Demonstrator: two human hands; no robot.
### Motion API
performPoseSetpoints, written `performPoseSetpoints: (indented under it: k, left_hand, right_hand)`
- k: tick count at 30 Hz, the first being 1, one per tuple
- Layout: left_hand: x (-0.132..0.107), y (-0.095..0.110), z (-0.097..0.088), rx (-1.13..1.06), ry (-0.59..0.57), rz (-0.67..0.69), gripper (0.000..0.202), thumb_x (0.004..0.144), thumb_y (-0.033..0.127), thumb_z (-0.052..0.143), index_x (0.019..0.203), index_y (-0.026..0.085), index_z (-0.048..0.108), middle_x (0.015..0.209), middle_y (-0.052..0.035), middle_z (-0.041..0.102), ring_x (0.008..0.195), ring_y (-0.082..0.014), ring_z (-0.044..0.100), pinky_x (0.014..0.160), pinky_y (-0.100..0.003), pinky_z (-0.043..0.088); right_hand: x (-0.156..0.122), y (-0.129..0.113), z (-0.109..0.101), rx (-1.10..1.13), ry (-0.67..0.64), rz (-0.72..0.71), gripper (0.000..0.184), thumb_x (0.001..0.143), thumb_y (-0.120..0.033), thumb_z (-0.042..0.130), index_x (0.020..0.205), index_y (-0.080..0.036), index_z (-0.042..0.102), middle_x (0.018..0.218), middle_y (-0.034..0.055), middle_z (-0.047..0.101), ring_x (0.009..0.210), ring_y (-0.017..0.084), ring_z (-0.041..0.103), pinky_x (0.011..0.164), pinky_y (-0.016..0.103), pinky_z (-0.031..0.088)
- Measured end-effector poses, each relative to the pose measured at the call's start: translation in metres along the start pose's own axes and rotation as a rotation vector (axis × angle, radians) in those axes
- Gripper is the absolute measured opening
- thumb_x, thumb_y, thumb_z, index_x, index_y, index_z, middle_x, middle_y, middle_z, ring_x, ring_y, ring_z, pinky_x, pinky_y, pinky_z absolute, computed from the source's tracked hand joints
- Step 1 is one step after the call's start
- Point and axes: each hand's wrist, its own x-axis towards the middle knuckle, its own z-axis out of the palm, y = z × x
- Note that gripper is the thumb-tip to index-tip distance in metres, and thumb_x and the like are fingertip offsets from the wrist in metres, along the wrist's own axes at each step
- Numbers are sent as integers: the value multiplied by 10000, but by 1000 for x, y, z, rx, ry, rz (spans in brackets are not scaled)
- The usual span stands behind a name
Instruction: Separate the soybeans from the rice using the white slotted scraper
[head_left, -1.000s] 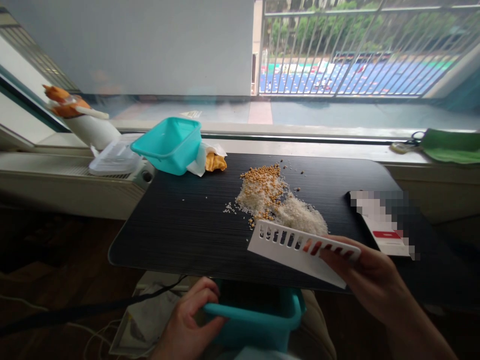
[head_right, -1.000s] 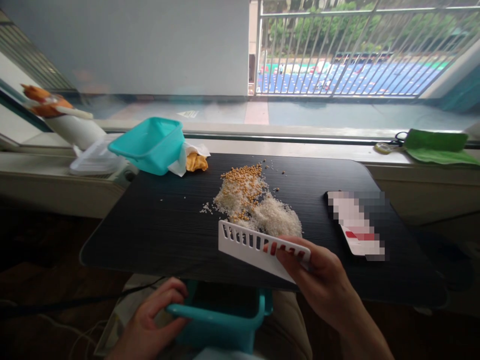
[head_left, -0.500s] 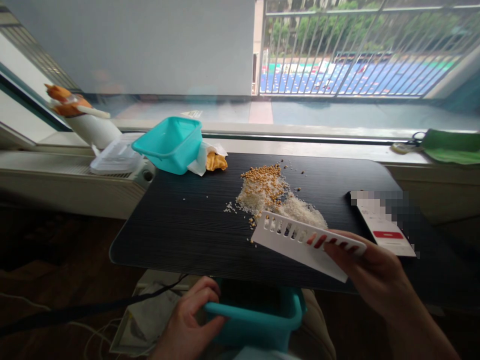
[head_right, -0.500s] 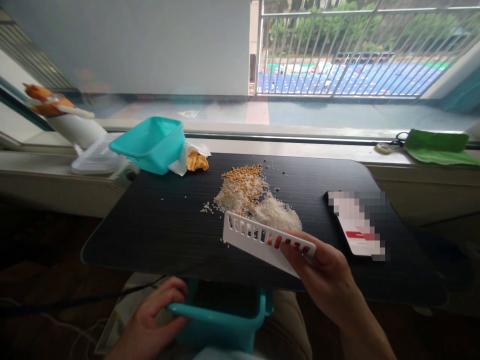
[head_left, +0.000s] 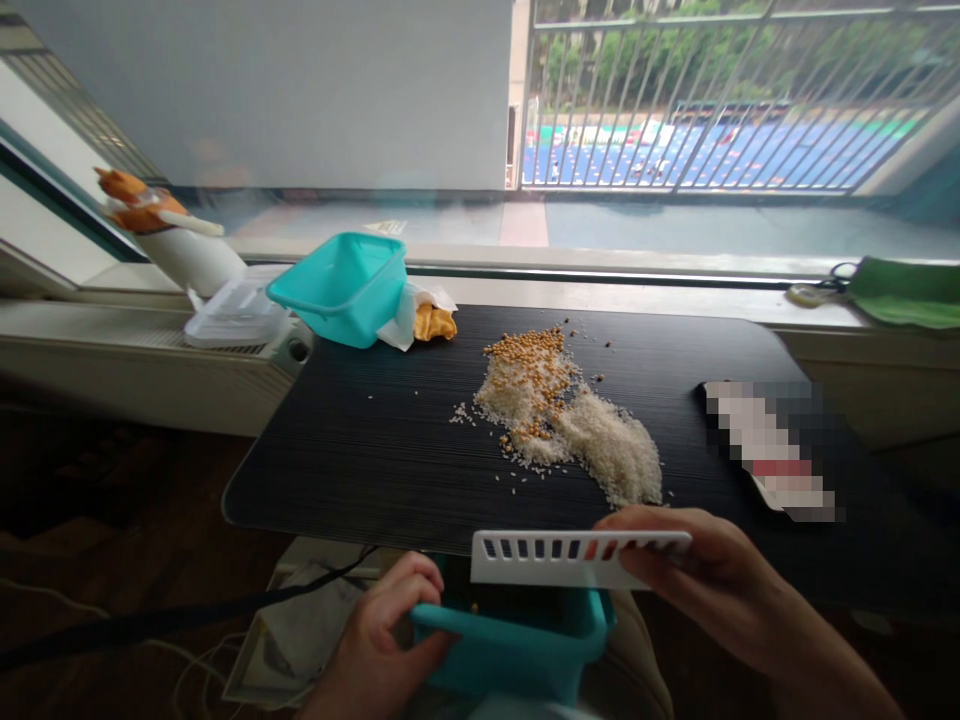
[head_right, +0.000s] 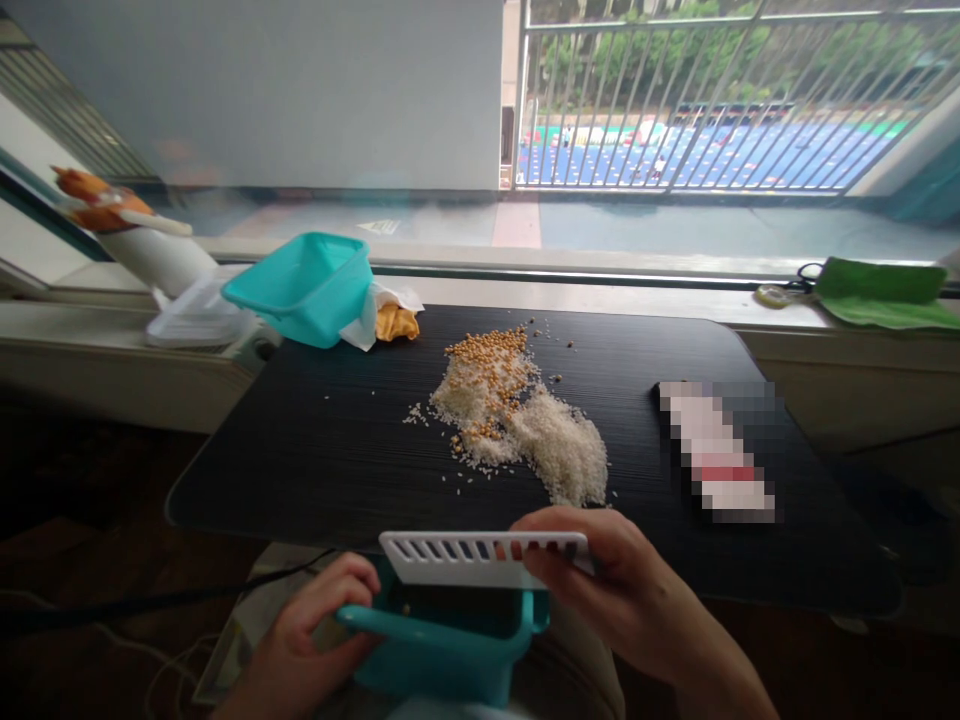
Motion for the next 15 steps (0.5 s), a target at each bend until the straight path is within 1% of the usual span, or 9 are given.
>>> performPoseSetpoints:
  k: [1,4,5,7,8,10,13,15]
  left_hand:
    - [0,0,0,0,-1,-8,146,738,121,628,627,203,579,790,-7,623,736,-173,649,672,-222,507]
    - [0,1,0,13,-22,-57,154,721,77,611,643,204,573,817,-3,613,764,-171,649,692,-219,500]
    - [0,1,-1,17,-32,-66,154,718,71,607,649,204,573,825,-3,613,769,-170,650,696,-219,499]
    - [0,1,-1,19,-43,-69,147,721,79,607,653,205,574,831,-3,615,775,-172,652,700,-221,499]
    - [0,0,-1,18,-43,-67,143,721,85,609,653,205,574,832,-3,617,778,-174,653,703,-222,499]
    - [0,0,-1,17,-37,-63,139,719,93,612,650,206,574,832,-3,621,785,-177,656,707,-224,501]
    - [-1,0,-1,22,-34,-68,141,719,89,609,649,207,578,833,-1,623,778,-173,658,703,-219,502]
    - [-2,1,-1,26,-32,-70,141,719,90,609,646,207,579,825,0,622,767,-170,656,701,-219,503]
  right_hand:
    - [-2,0,-2,20,70,17,156,867,-311,667,944,-237,780,854,32,790,716,186,728,627,207,576]
    - [1,5,-4,39,408,57,190,823,-369,713,945,-241,781,840,25,795,719,195,728,625,218,578]
    - [4,7,-5,24,497,65,198,815,-377,721,947,-242,781,849,21,795,729,195,726,632,221,577]
    - [12,12,-6,5,592,63,208,801,-381,737,953,-247,780,882,14,796,765,195,725,674,232,577]
    - [15,14,-7,7,605,55,215,791,-384,745,955,-248,780,892,12,796,773,197,725,685,238,578]
    - [22,17,-8,15,578,39,225,784,-394,751,954,-249,779,876,8,796,746,192,723,665,241,579]
    - [26,16,-10,-15,479,21,212,812,-394,724,951,-244,778,847,7,792,723,182,716,646,233,574]
    - [26,14,-10,-27,416,18,205,827,-386,711,950,-237,777,850,12,790,747,187,717,669,236,574]
